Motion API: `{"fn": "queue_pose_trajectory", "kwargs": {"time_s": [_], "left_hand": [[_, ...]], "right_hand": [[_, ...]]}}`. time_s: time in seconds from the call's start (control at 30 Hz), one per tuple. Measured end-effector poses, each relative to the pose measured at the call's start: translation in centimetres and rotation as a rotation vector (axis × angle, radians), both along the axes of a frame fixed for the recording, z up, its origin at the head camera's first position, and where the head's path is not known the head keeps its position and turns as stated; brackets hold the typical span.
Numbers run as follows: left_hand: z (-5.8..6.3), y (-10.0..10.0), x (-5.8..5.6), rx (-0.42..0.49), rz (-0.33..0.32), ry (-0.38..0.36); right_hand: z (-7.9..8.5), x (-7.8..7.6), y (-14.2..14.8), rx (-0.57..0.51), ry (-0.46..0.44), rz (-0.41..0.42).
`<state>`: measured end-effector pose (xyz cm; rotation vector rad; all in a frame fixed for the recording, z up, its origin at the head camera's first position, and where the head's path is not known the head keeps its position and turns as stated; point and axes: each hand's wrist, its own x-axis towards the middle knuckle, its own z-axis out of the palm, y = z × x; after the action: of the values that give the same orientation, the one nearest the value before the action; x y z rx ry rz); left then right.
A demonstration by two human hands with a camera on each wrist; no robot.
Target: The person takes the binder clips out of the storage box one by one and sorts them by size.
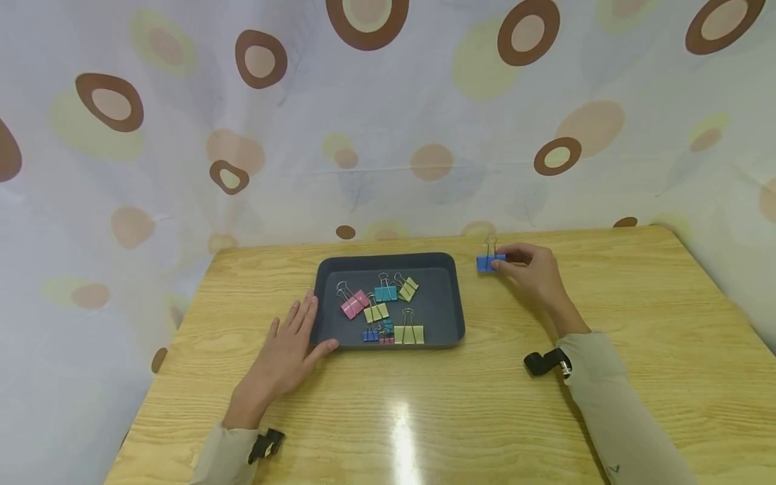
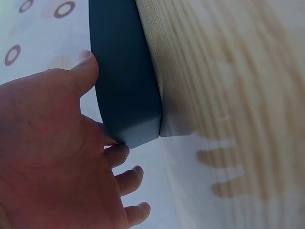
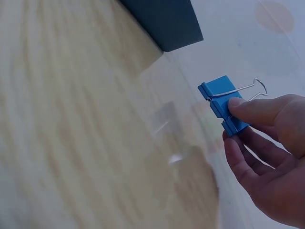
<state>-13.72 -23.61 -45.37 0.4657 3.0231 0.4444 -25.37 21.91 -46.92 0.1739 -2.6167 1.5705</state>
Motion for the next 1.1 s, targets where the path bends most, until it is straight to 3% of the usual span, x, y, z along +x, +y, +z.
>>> {"fn": "queue_pose_trajectory", "kwargs": {"time_s": [0.17, 0.87, 1.1], "left_hand": [[0.0, 0.0, 0.0, 0.000, -0.001, 0.003], [0.3, 0.0, 0.2, -0.001, 0.002, 0.006], [0.2, 0.0, 0.1, 0.003, -0.001, 0.018]], "right_hand": [[-0.4, -0.1, 0.1, 0.040, -0.073, 0.004], [-0.4, 0.0, 0.0, 0.118, -0.075, 0.045], [1.3, 0.6, 0.7, 0.115, 0.032, 0.052]]}}
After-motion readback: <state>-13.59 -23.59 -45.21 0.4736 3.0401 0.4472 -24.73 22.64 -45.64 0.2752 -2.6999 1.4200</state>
